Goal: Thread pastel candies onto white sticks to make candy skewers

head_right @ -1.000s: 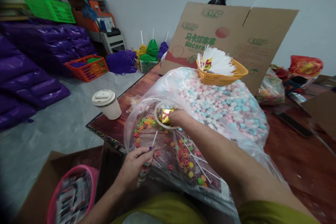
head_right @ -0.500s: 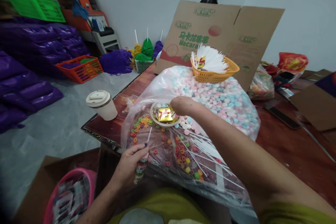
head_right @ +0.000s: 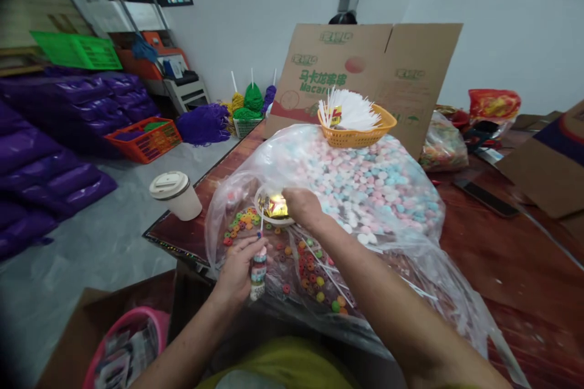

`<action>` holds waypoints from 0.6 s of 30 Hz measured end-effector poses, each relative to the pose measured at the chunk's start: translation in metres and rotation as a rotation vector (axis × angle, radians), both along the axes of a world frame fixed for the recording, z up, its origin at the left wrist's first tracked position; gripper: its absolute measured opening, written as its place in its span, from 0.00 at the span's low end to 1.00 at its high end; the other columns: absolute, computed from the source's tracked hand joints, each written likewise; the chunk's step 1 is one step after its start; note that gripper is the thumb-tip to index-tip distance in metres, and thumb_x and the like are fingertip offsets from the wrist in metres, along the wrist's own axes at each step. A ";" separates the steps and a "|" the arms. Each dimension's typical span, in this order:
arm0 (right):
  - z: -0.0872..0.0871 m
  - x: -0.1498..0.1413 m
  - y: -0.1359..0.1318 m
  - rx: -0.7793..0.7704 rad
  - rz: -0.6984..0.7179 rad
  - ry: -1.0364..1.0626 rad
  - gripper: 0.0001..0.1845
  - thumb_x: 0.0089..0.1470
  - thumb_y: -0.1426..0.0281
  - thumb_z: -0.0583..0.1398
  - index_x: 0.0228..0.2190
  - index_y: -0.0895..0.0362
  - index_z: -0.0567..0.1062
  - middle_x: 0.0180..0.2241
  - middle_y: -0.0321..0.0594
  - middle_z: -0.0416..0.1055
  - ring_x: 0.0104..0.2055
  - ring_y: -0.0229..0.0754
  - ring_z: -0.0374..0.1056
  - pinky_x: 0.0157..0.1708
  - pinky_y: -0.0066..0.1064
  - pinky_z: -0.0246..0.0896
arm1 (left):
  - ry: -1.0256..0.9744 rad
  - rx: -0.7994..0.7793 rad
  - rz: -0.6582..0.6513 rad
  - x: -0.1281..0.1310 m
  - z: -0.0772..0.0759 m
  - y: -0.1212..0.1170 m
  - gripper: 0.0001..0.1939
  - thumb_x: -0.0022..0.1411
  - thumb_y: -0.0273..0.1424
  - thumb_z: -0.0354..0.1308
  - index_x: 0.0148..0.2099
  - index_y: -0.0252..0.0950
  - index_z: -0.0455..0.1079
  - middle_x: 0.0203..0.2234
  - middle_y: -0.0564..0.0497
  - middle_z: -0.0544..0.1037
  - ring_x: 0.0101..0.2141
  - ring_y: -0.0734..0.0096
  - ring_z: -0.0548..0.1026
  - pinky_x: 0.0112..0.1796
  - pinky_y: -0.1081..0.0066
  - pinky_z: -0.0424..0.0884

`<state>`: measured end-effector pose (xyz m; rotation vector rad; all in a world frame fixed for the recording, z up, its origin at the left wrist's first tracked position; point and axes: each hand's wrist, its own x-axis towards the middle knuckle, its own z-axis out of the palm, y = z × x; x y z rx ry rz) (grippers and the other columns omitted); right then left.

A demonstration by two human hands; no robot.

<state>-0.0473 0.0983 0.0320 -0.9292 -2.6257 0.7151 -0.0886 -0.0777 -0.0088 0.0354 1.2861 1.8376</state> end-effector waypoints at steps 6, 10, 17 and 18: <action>0.016 0.011 -0.016 -0.032 0.124 0.018 0.09 0.50 0.72 0.54 0.24 0.59 0.73 0.30 0.42 0.72 0.33 0.39 0.65 0.31 0.26 0.56 | -0.023 -0.027 0.045 -0.006 -0.008 -0.009 0.15 0.39 0.33 0.67 0.30 0.31 0.69 0.19 0.53 0.73 0.15 0.77 0.70 0.18 0.78 0.62; 0.006 0.053 -0.060 -0.391 0.277 0.058 0.11 0.53 0.65 0.53 0.27 0.58 0.71 0.19 0.32 0.66 0.19 0.31 0.57 0.20 0.22 0.51 | 0.071 -0.021 -0.033 -0.004 0.000 -0.006 0.12 0.41 0.33 0.66 0.26 0.31 0.70 0.16 0.56 0.70 0.15 0.80 0.67 0.19 0.78 0.62; -0.015 0.072 -0.092 -0.919 0.130 0.093 0.16 0.51 0.60 0.53 0.19 0.57 0.62 0.11 0.28 0.59 0.12 0.28 0.49 0.13 0.21 0.42 | 0.159 -0.020 -0.233 0.015 0.001 -0.006 0.09 0.47 0.33 0.60 0.31 0.32 0.72 0.16 0.57 0.68 0.16 0.80 0.65 0.18 0.79 0.59; -0.015 0.072 -0.092 -0.937 0.099 0.073 0.15 0.50 0.62 0.53 0.19 0.57 0.62 0.11 0.28 0.58 0.12 0.28 0.48 0.12 0.21 0.42 | 0.210 -0.016 -0.271 0.016 0.001 -0.008 0.08 0.49 0.33 0.58 0.30 0.33 0.71 0.17 0.56 0.68 0.17 0.79 0.65 0.19 0.78 0.60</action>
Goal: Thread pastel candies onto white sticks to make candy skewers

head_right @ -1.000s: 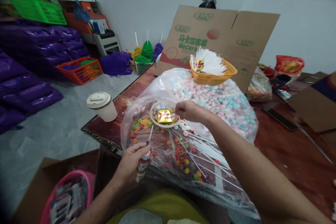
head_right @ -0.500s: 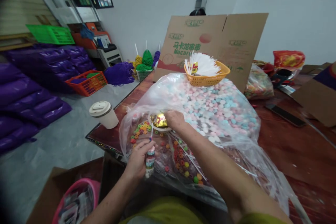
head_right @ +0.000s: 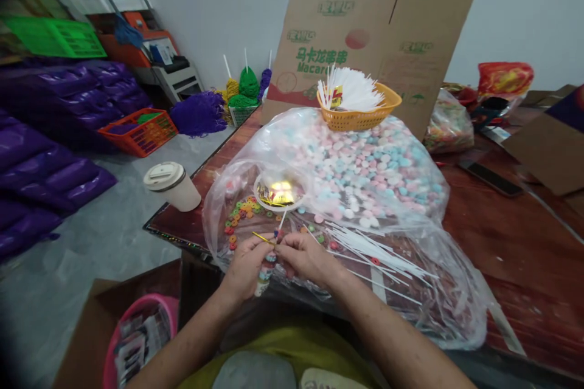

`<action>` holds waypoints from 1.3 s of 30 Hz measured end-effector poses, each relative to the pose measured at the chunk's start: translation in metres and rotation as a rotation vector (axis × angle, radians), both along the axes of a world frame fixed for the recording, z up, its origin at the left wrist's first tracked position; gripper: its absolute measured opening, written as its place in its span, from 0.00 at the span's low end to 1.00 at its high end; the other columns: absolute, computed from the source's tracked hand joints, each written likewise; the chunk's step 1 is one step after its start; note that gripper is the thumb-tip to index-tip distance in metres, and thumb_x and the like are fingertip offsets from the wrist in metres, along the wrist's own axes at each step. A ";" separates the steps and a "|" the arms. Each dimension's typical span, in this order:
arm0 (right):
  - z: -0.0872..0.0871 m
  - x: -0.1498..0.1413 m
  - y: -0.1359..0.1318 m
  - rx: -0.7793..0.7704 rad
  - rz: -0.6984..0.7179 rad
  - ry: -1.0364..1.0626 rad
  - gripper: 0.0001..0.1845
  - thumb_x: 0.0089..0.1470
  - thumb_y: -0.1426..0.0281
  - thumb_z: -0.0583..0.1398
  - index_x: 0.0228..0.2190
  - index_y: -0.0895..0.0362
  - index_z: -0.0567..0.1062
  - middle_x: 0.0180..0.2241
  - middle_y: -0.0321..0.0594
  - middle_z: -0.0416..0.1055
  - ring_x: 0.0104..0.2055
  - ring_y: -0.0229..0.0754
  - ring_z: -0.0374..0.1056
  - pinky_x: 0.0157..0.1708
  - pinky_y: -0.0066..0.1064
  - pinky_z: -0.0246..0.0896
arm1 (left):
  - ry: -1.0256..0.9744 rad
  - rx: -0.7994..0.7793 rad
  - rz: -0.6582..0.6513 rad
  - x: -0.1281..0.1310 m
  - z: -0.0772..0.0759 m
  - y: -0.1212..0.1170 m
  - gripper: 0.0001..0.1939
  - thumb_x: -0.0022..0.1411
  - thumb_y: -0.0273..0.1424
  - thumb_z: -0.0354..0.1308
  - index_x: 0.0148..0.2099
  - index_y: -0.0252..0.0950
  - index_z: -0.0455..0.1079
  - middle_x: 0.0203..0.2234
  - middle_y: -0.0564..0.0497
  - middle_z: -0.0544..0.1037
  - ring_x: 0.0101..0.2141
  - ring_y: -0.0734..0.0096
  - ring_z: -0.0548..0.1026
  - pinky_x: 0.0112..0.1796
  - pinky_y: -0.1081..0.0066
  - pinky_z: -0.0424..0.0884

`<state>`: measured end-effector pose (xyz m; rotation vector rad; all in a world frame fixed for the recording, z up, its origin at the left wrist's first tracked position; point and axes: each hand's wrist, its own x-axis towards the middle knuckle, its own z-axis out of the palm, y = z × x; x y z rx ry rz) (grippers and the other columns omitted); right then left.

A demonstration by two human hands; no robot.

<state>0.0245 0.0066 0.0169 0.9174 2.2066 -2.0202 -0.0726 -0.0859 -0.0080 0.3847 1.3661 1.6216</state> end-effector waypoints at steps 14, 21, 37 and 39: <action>-0.006 0.016 0.000 0.193 -0.054 0.040 0.11 0.42 0.71 0.51 0.13 0.58 0.64 0.10 0.29 0.56 0.15 0.31 0.51 0.16 0.23 0.46 | 0.595 0.101 -0.300 0.006 0.010 -0.016 0.14 0.60 0.34 0.50 0.45 0.35 0.72 0.36 0.48 0.73 0.37 0.69 0.70 0.40 0.71 0.66; -0.004 0.015 -0.005 0.382 -0.087 0.013 0.12 0.43 0.71 0.50 0.16 0.58 0.70 0.13 0.31 0.59 0.17 0.32 0.52 0.18 0.24 0.46 | 0.150 0.056 -0.271 0.013 0.009 -0.014 0.16 0.56 0.34 0.55 0.46 0.37 0.72 0.30 0.50 0.72 0.28 0.76 0.67 0.27 0.78 0.63; -0.005 0.017 -0.014 0.718 -0.082 -0.005 0.13 0.52 0.68 0.49 0.19 0.56 0.66 0.17 0.33 0.63 0.21 0.34 0.57 0.23 0.25 0.48 | -0.217 0.128 -0.137 0.018 -0.002 -0.009 0.12 0.50 0.37 0.61 0.32 0.33 0.69 0.19 0.56 0.64 0.19 0.83 0.61 0.21 0.80 0.55; -0.011 0.028 -0.004 0.702 -0.050 0.041 0.16 0.56 0.65 0.48 0.23 0.56 0.69 0.17 0.33 0.63 0.21 0.34 0.58 0.23 0.24 0.50 | -0.260 0.103 -0.095 0.017 -0.003 -0.007 0.13 0.48 0.38 0.62 0.29 0.33 0.67 0.18 0.57 0.64 0.17 0.83 0.61 0.20 0.80 0.56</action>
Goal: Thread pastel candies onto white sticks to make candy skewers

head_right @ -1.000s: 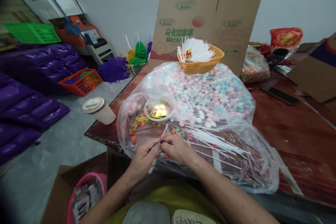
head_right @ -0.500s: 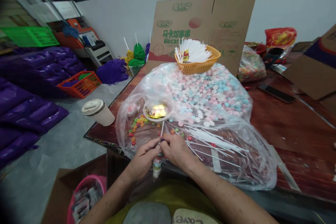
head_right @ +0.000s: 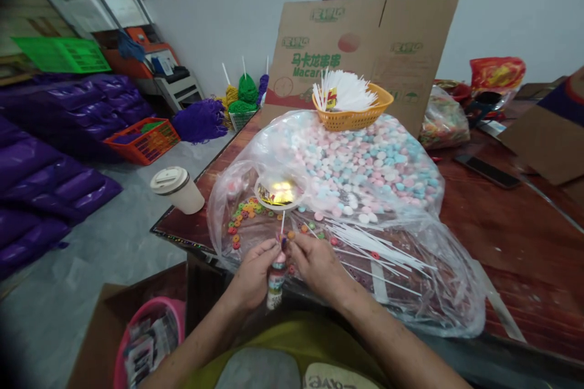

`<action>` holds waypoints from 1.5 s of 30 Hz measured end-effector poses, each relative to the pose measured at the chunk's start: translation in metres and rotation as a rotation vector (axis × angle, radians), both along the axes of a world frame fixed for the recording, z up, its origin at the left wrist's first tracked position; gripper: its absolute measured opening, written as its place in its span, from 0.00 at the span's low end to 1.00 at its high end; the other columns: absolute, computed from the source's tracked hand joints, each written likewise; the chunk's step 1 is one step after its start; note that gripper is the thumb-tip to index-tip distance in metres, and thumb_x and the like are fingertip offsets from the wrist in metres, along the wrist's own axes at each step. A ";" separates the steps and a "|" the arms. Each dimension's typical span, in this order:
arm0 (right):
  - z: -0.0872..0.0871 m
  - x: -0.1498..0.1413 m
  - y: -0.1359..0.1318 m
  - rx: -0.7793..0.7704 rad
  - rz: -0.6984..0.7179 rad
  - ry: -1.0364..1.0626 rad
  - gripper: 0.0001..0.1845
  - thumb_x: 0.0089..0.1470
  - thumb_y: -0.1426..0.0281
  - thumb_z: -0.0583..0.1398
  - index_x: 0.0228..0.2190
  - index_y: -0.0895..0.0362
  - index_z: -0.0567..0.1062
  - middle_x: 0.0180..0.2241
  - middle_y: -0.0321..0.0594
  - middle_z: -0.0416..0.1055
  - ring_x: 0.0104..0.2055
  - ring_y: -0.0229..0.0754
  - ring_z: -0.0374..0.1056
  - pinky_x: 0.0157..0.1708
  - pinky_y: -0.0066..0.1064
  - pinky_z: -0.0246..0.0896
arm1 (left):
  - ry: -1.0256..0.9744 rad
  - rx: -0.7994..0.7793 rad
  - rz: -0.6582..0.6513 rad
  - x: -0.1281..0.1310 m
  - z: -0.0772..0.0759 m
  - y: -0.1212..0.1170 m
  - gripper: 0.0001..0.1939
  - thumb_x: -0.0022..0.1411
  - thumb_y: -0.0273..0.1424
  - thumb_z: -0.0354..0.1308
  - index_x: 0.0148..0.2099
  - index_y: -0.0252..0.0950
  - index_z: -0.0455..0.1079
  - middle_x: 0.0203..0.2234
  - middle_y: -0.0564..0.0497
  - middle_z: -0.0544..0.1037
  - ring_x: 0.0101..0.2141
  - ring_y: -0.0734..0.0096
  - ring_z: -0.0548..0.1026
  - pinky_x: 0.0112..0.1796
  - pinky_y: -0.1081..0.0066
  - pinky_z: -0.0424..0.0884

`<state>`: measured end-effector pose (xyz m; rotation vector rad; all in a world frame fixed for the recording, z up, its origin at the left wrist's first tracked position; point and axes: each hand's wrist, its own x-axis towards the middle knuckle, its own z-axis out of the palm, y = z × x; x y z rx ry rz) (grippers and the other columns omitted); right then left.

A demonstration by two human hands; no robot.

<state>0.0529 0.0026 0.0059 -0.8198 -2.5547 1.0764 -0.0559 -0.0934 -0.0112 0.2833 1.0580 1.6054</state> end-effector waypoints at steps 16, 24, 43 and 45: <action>0.005 0.038 0.003 1.138 0.622 0.074 0.15 0.57 0.73 0.48 0.42 0.59 0.70 0.38 0.43 0.71 0.48 0.47 0.58 0.55 0.50 0.37 | 0.170 -0.162 -0.545 -0.004 0.020 -0.008 0.08 0.44 0.31 0.61 0.23 0.32 0.67 0.18 0.53 0.69 0.18 0.81 0.63 0.19 0.80 0.54; -0.008 0.048 -0.016 0.404 0.333 -0.260 0.09 0.52 0.73 0.51 0.26 0.59 0.70 0.28 0.43 0.70 0.30 0.41 0.62 0.36 0.37 0.58 | 1.276 0.200 -0.680 -0.007 0.020 -0.004 0.11 0.59 0.31 0.48 0.26 0.35 0.67 0.22 0.49 0.70 0.25 0.69 0.65 0.31 0.71 0.60; -0.036 0.069 0.042 0.210 -0.195 -0.256 0.12 0.54 0.70 0.50 0.29 0.58 0.74 0.30 0.42 0.69 0.33 0.39 0.62 0.35 0.28 0.53 | 0.320 -0.268 0.056 0.002 -0.013 -0.005 0.15 0.44 0.38 0.64 0.32 0.34 0.69 0.18 0.57 0.70 0.15 0.83 0.63 0.17 0.81 0.58; -0.039 0.068 0.040 0.226 -0.124 -0.253 0.10 0.52 0.71 0.53 0.26 0.58 0.74 0.29 0.41 0.69 0.34 0.39 0.62 0.35 0.27 0.53 | 0.293 -0.270 0.066 0.004 -0.014 -0.006 0.14 0.44 0.38 0.64 0.31 0.34 0.69 0.18 0.57 0.69 0.14 0.85 0.61 0.16 0.82 0.57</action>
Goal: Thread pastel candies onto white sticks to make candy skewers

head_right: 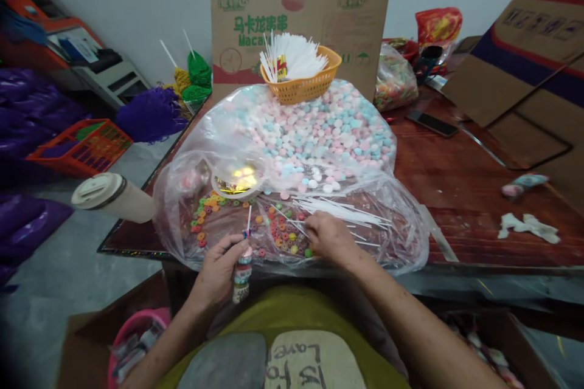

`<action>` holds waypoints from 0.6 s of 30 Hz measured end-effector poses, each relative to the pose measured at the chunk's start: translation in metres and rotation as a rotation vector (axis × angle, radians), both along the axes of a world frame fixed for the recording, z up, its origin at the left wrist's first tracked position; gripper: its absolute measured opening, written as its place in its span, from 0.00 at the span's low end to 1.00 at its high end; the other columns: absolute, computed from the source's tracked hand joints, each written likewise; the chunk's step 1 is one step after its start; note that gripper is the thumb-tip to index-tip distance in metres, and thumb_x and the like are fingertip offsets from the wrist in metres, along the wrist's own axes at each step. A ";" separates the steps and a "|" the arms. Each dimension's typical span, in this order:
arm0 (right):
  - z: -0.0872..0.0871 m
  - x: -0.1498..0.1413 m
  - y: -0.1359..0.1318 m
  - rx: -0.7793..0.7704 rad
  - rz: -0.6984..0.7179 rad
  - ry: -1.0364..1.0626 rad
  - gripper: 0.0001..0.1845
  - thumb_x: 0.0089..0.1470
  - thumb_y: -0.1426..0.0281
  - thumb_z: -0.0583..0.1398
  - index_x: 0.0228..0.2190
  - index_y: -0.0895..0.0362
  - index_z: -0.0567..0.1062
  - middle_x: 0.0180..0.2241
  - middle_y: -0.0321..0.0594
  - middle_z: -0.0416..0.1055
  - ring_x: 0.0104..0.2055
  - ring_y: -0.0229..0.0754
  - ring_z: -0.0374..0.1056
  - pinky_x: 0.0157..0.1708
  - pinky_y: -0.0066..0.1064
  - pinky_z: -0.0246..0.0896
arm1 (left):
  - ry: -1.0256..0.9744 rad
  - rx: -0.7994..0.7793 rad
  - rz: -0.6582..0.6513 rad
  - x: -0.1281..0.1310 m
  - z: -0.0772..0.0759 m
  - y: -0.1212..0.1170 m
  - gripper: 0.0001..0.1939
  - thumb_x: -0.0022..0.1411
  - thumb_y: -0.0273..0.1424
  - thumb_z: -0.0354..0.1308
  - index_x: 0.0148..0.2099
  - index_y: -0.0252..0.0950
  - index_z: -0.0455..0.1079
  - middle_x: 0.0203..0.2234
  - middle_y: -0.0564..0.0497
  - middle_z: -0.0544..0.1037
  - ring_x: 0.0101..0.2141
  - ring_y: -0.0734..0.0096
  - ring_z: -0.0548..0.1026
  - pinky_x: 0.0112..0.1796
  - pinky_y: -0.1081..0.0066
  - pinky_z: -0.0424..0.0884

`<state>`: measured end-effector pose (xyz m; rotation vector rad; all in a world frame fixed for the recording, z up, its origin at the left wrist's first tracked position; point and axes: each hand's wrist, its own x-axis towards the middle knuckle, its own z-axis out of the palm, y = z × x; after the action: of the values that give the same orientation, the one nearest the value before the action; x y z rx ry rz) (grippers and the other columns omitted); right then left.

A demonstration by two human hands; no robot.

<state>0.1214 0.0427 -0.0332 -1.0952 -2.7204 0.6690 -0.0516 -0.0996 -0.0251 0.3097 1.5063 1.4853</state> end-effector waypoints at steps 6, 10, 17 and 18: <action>-0.005 -0.002 -0.005 0.046 0.052 0.030 0.10 0.51 0.75 0.53 0.21 0.59 0.71 0.27 0.44 0.67 0.34 0.41 0.61 0.36 0.30 0.55 | -0.038 -0.005 -0.017 0.008 0.003 0.000 0.13 0.44 0.36 0.64 0.31 0.34 0.69 0.17 0.56 0.69 0.15 0.83 0.63 0.18 0.80 0.59; 0.020 -0.003 -0.019 -0.045 0.078 0.184 0.10 0.56 0.72 0.50 0.28 0.58 0.69 0.26 0.39 0.66 0.30 0.37 0.61 0.32 0.27 0.57 | -0.058 0.015 -0.026 0.013 0.008 0.005 0.13 0.43 0.35 0.65 0.30 0.33 0.70 0.17 0.56 0.70 0.16 0.82 0.64 0.18 0.79 0.60; 0.020 -0.034 -0.064 -0.380 0.154 0.619 0.13 0.57 0.71 0.50 0.40 0.56 0.72 0.34 0.40 0.71 0.37 0.38 0.66 0.39 0.30 0.60 | -0.052 0.047 -0.078 0.021 0.008 0.008 0.11 0.43 0.34 0.65 0.29 0.32 0.72 0.19 0.54 0.72 0.20 0.78 0.67 0.20 0.78 0.62; 0.017 -0.036 -0.065 -0.383 0.129 0.610 0.15 0.57 0.71 0.50 0.44 0.56 0.70 0.34 0.41 0.71 0.36 0.38 0.65 0.39 0.30 0.60 | -0.048 0.042 -0.091 0.022 0.007 0.006 0.11 0.43 0.34 0.64 0.29 0.31 0.72 0.19 0.54 0.72 0.20 0.78 0.67 0.20 0.78 0.62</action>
<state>0.0852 -0.0227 -0.0160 -0.6225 -2.1896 1.3311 -0.0301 -0.0934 -0.0178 0.3606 1.4070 1.4441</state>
